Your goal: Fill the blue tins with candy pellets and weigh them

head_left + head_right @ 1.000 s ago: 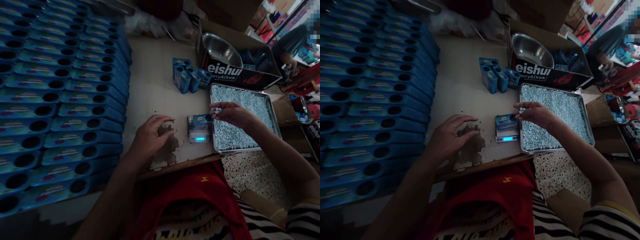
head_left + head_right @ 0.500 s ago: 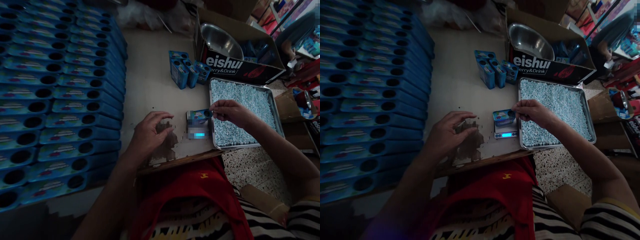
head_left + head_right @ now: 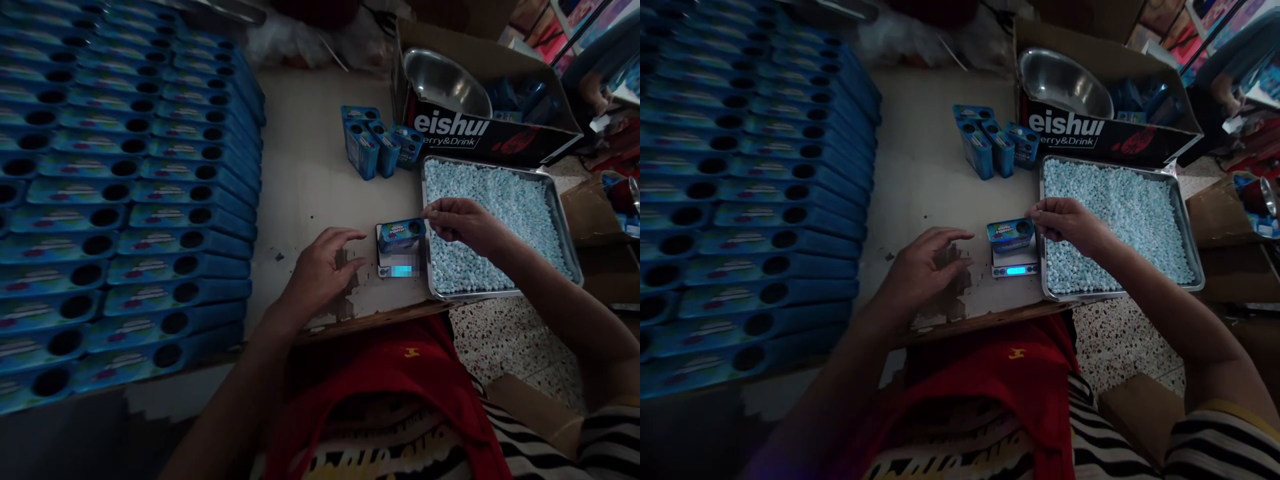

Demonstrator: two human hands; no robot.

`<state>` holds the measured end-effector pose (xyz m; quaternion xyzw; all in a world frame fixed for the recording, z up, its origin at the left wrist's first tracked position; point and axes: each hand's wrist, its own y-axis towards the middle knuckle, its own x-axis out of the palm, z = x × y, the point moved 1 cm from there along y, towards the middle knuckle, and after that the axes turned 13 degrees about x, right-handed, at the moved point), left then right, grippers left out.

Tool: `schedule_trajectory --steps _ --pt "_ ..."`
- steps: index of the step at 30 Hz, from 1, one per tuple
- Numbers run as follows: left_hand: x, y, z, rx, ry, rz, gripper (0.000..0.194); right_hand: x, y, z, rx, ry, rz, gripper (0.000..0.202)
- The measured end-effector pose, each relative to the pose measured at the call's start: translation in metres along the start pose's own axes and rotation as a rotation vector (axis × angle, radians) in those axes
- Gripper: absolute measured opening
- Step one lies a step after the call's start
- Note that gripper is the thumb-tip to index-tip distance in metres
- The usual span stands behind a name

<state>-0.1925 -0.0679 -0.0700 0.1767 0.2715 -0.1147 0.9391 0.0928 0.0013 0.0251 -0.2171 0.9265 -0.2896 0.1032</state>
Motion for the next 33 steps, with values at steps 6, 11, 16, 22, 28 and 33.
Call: schedule_trajectory --steps 6,11,16,22,28,33 --pt "0.010 0.009 0.010 0.025 -0.034 0.042 0.039 0.007 0.011 0.004 -0.075 -0.068 0.000 0.029" --pt "0.018 0.020 0.020 0.004 -0.053 0.098 0.046 0.004 0.016 0.007 -0.072 -0.145 0.055 0.034" --pt "0.020 0.028 0.030 -0.014 -0.018 0.141 0.045 0.000 0.025 0.011 -0.053 -0.035 0.056 0.038" --pt "0.021 0.026 0.028 -0.025 0.000 0.129 0.044 0.004 0.030 0.013 -0.059 -0.017 0.051 0.044" --pt "0.019 0.025 0.026 -0.014 0.012 0.144 0.045 -0.005 0.029 0.014 -0.069 0.139 0.096 0.038" --pt "0.013 0.030 0.027 0.010 0.052 0.169 0.052 -0.038 0.018 0.020 -0.052 0.330 0.215 0.030"
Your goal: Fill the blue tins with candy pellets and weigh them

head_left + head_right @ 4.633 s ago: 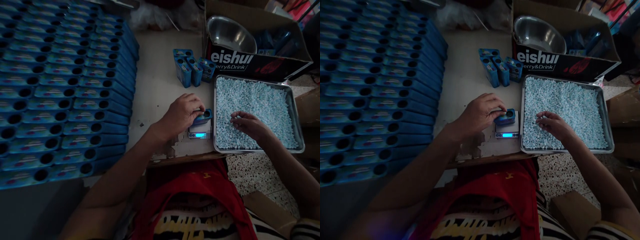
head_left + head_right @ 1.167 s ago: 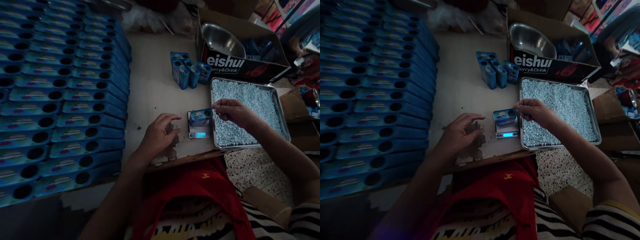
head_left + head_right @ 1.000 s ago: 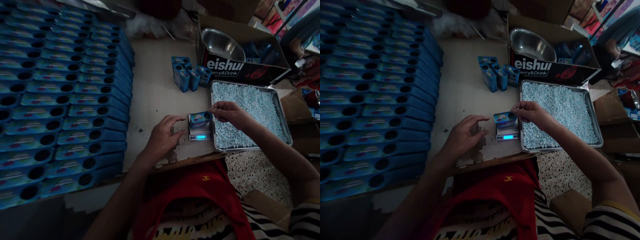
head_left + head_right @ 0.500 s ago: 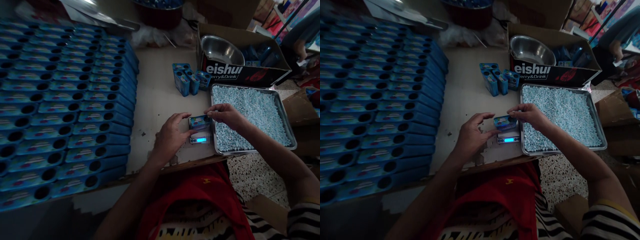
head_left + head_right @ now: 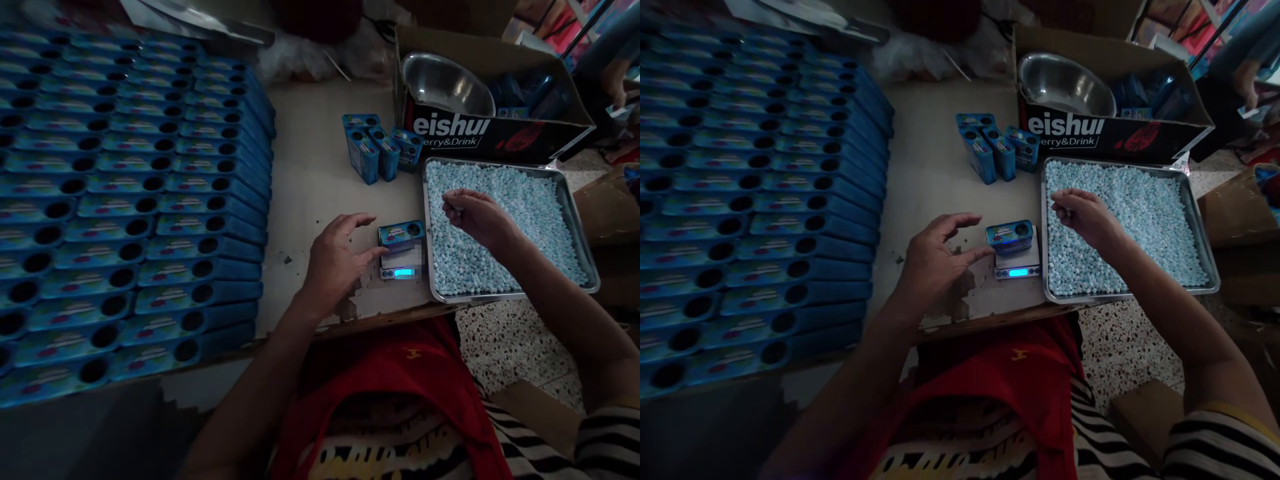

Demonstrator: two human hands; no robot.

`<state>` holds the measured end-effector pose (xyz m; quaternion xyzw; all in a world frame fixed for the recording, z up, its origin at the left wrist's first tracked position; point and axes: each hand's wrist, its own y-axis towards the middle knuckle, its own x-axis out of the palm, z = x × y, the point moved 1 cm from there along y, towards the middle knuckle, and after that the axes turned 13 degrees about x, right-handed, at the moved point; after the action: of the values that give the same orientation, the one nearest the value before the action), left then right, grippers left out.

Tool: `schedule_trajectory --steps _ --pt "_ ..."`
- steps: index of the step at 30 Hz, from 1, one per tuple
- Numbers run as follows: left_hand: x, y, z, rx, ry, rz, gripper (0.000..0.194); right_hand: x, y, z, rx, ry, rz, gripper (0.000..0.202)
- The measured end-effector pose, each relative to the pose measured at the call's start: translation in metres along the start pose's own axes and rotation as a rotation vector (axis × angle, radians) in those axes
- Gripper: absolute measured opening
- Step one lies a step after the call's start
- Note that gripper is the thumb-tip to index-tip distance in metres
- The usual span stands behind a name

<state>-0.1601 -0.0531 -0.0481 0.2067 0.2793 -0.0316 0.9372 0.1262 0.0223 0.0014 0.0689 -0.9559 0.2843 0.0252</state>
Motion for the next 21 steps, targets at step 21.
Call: schedule_trajectory --steps 21 --pt "0.031 0.025 0.033 0.215 0.317 -0.248 0.062 -0.056 0.005 -0.004 -0.447 -1.008 0.327 0.055"
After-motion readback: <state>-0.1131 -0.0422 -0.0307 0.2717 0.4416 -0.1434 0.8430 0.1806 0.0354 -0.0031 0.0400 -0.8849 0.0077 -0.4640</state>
